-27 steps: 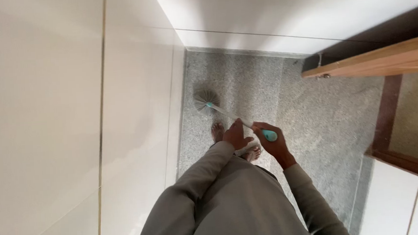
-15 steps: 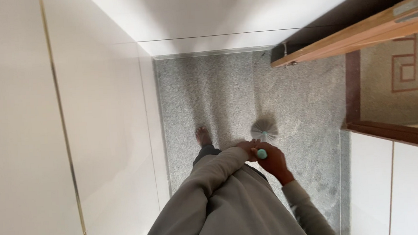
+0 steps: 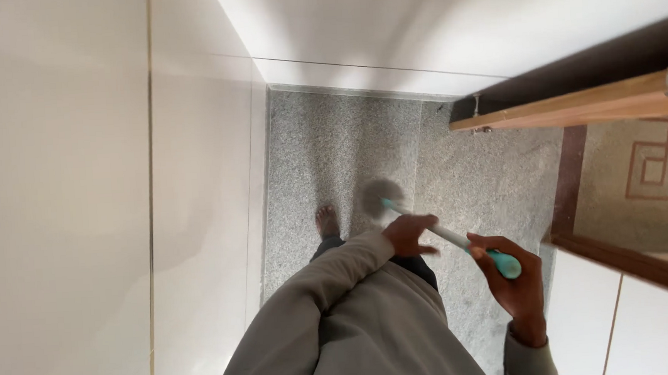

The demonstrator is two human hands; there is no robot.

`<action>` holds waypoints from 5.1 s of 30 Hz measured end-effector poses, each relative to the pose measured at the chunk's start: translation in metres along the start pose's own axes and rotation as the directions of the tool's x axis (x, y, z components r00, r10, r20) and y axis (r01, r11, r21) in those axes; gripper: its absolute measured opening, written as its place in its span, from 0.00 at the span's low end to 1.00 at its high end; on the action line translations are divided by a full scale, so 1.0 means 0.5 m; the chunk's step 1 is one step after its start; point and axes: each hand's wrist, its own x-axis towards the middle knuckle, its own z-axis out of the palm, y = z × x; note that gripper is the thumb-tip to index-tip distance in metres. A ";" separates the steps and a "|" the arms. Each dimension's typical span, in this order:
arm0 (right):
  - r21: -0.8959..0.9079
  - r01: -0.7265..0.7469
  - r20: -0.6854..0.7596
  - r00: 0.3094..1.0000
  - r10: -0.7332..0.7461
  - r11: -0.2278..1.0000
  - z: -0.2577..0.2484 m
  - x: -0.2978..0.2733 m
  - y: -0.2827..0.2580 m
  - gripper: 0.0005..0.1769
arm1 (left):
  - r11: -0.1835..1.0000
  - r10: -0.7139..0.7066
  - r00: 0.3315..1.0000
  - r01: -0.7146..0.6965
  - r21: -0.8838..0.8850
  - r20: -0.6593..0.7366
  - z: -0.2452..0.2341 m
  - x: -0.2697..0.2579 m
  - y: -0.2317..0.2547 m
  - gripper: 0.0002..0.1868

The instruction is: Sweeping a tiled floor in a hallway or landing area using a broom.

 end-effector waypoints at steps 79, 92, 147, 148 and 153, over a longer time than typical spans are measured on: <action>0.305 -0.197 -0.166 0.952 0.256 0.932 0.099 0.362 0.111 0.11 | 0.954 -0.297 0.863 0.255 0.156 0.408 -0.133 0.419 -0.159 0.23; 0.455 0.213 0.216 0.916 -0.339 0.865 0.186 0.515 0.153 0.14 | 0.779 -0.579 0.809 0.585 0.225 -0.098 -0.262 0.326 -0.257 0.26; 0.343 0.102 0.229 0.955 -0.189 0.934 0.334 0.491 0.129 0.20 | 0.764 -0.534 0.754 0.624 0.164 -0.383 -0.257 0.193 -0.490 0.24; 0.335 0.090 0.243 0.954 -0.178 0.938 0.323 0.486 0.119 0.20 | 0.761 -0.546 0.749 0.631 0.151 -0.375 -0.264 0.196 -0.461 0.24; 0.451 -0.081 0.175 0.985 0.001 0.889 0.253 0.477 0.130 0.19 | 0.716 -0.597 0.775 0.632 0.297 -0.210 -0.257 0.269 -0.396 0.24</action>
